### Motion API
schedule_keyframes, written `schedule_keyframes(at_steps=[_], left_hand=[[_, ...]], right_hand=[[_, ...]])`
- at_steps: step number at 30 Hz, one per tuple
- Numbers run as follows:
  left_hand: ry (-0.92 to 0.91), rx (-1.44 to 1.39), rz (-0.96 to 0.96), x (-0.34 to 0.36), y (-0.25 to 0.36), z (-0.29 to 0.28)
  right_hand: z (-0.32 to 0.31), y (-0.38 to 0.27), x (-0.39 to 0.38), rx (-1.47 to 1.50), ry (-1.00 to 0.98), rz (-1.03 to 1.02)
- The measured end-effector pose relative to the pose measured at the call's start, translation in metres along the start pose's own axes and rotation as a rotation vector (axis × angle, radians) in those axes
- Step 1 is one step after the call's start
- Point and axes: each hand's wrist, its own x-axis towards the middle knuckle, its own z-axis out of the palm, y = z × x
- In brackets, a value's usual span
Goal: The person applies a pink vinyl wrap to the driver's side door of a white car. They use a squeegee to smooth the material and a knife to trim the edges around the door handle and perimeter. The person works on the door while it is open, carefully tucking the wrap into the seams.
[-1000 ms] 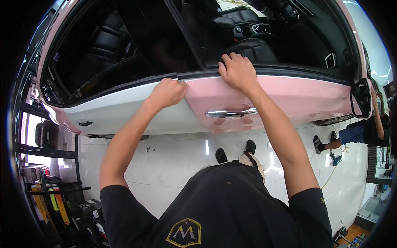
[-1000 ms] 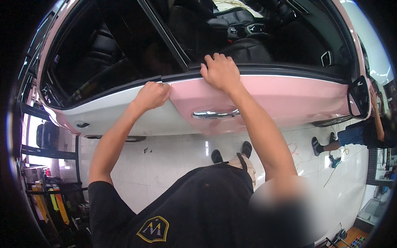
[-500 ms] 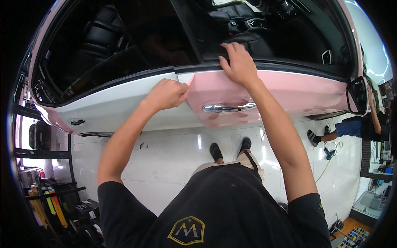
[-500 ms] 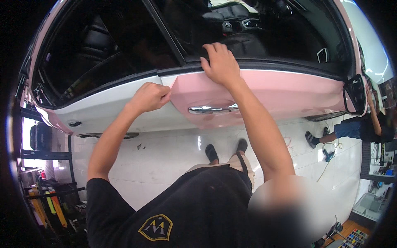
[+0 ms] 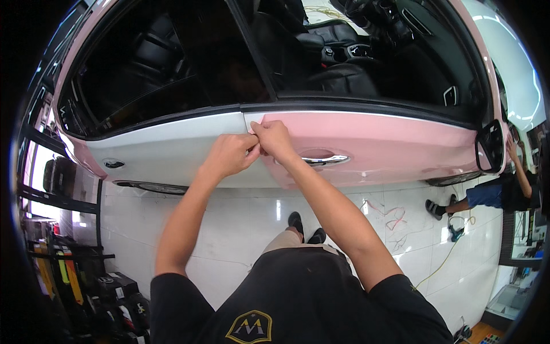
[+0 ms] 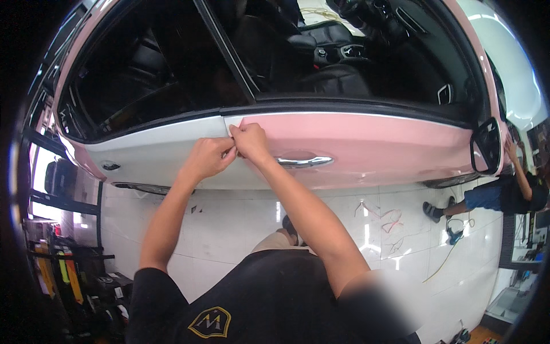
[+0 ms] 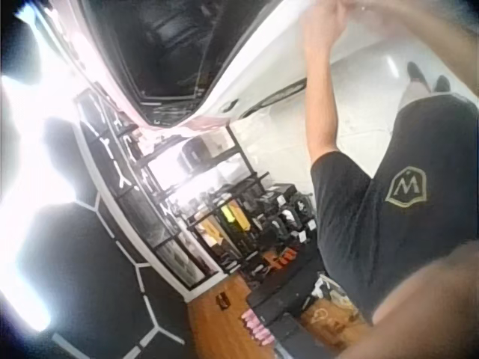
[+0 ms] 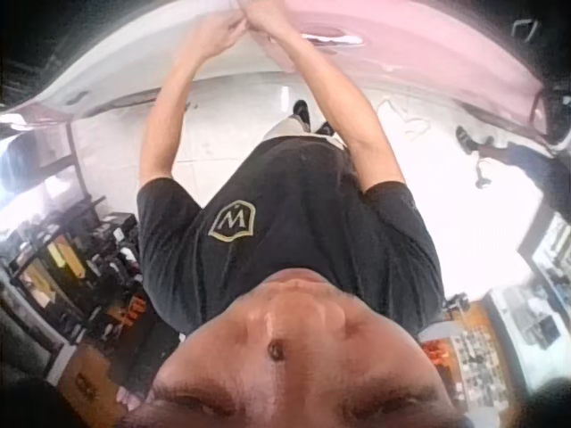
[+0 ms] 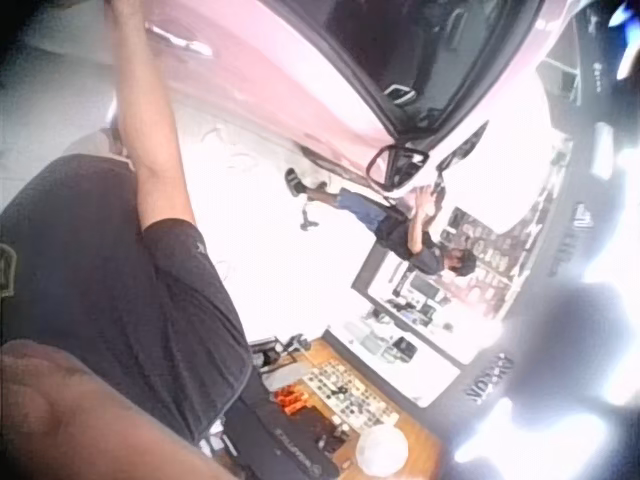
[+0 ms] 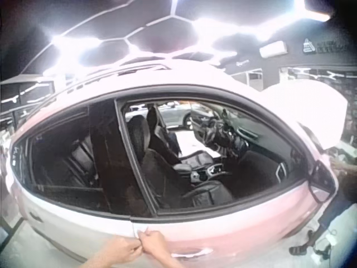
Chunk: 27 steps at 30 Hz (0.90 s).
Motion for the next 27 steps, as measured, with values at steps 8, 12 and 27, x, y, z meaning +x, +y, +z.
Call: schedule_keyframes(at_steps=[8,12,27], left_hand=[[0.290,-0.650,-0.581,-0.002,-0.056,0.032],[0.155,-0.582,-0.555,0.013,-0.063,0.044],[-0.435,-1.242,-0.271,-0.057,-0.047,0.053]], right_hand=[[-0.059,0.108,-0.067,-1.036,0.487,-0.528],[-0.080,0.097,-0.054,-1.121,0.272,-0.368],[-0.041,0.093,-0.188,-0.967,0.339,-0.187]])
